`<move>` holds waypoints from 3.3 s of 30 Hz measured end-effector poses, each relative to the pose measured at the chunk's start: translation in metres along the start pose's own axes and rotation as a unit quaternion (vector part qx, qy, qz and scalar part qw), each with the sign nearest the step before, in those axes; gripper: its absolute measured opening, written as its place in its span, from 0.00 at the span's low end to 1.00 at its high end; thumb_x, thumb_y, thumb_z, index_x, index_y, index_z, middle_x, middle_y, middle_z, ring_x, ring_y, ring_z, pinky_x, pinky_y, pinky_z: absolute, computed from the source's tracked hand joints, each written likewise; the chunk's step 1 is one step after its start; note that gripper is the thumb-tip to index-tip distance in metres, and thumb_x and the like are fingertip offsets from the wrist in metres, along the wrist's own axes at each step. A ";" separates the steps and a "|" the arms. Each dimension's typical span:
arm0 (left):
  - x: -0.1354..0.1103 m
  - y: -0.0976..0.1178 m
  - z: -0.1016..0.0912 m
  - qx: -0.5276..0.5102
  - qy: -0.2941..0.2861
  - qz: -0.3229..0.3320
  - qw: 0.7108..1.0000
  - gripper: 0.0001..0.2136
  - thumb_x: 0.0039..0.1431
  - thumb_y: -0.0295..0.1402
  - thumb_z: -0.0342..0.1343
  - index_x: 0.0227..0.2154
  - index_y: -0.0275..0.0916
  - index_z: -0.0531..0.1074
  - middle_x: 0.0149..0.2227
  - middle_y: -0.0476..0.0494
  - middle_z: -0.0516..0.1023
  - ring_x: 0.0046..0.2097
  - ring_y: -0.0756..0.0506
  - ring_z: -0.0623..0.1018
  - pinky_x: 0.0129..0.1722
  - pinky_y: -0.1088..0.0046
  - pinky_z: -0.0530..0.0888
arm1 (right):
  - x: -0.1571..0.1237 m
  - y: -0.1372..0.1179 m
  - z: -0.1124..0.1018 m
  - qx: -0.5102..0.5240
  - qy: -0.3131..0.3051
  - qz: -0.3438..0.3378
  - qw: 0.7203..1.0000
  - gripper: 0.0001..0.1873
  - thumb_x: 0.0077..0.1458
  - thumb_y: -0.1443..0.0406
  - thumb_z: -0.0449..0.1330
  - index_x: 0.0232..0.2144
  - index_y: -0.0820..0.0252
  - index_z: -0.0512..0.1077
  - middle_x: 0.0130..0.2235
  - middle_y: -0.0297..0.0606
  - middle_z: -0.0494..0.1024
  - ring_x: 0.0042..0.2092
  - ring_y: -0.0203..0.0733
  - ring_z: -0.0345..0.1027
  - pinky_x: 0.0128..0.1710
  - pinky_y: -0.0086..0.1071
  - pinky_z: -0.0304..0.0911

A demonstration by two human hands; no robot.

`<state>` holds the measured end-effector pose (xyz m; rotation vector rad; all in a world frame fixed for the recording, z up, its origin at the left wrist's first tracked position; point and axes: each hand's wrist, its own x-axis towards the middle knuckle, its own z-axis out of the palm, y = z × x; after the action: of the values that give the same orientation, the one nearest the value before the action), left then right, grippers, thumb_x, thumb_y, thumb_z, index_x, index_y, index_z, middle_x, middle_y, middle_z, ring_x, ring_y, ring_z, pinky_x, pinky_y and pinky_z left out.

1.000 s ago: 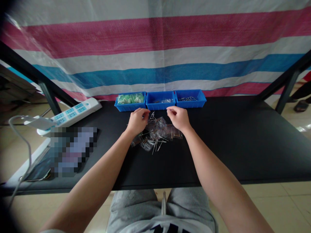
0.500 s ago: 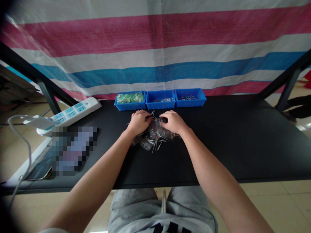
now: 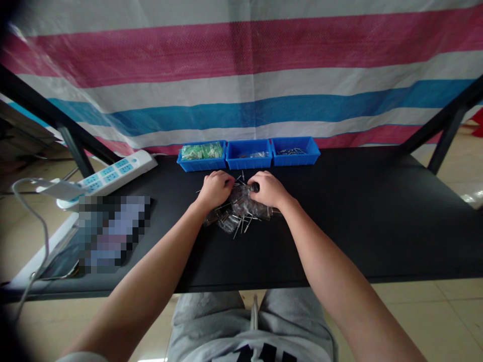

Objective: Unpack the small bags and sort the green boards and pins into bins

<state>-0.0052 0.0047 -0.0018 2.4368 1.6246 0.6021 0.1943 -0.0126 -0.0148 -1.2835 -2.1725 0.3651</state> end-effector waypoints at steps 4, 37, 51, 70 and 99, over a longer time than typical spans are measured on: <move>0.000 0.000 -0.004 -0.008 0.012 -0.008 1.000 0.09 0.56 0.31 0.52 0.34 0.40 0.78 0.42 0.40 0.79 0.47 0.38 0.75 0.48 0.58 0.69 | 0.000 -0.001 -0.001 -0.003 -0.002 -0.001 1.000 0.12 0.43 0.71 0.65 0.35 0.62 0.78 0.38 0.44 0.79 0.41 0.47 0.70 0.44 0.39 0.64; -0.009 0.021 -0.013 -0.045 0.068 0.121 0.989 0.08 0.63 0.35 0.52 0.38 0.39 0.74 0.43 0.43 0.77 0.46 0.43 0.73 0.47 0.64 0.63 | -0.001 -0.018 -0.010 0.167 0.045 0.070 0.983 0.21 0.59 0.53 0.54 0.23 0.61 0.73 0.25 0.36 0.76 0.27 0.38 0.65 0.29 0.30 0.57; -0.002 0.016 -0.009 -0.097 0.071 0.070 0.990 0.14 0.66 0.35 0.45 0.28 0.38 0.72 0.31 0.43 0.78 0.36 0.45 0.76 0.39 0.70 0.68 | 0.001 -0.020 -0.013 0.230 0.078 0.074 0.967 0.16 0.55 0.53 0.59 0.28 0.60 0.75 0.28 0.37 0.78 0.30 0.39 0.68 0.32 0.31 0.60; -0.001 0.007 -0.002 -0.173 0.139 0.055 0.974 0.09 0.56 0.25 0.55 0.39 0.37 0.73 0.39 0.44 0.77 0.39 0.47 0.76 0.39 0.71 0.74 | 0.008 -0.007 -0.015 0.487 0.110 0.297 0.814 0.12 0.40 0.60 0.67 0.20 0.64 0.72 0.21 0.35 0.74 0.18 0.29 0.61 0.15 0.24 0.46; 0.001 0.000 -0.001 0.002 0.047 -0.033 0.998 0.11 0.59 0.29 0.52 0.42 0.38 0.76 0.43 0.41 0.79 0.47 0.41 0.76 0.50 0.65 0.71 | 0.009 0.005 -0.015 0.353 0.234 0.242 0.873 0.13 0.48 0.61 0.61 0.37 0.62 0.75 0.20 0.32 0.74 0.20 0.34 0.66 0.21 0.27 0.58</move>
<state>-0.0051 0.0060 -0.0006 2.3797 1.7369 0.7142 0.2036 -0.0032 -0.0028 -1.2766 -1.1164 0.8539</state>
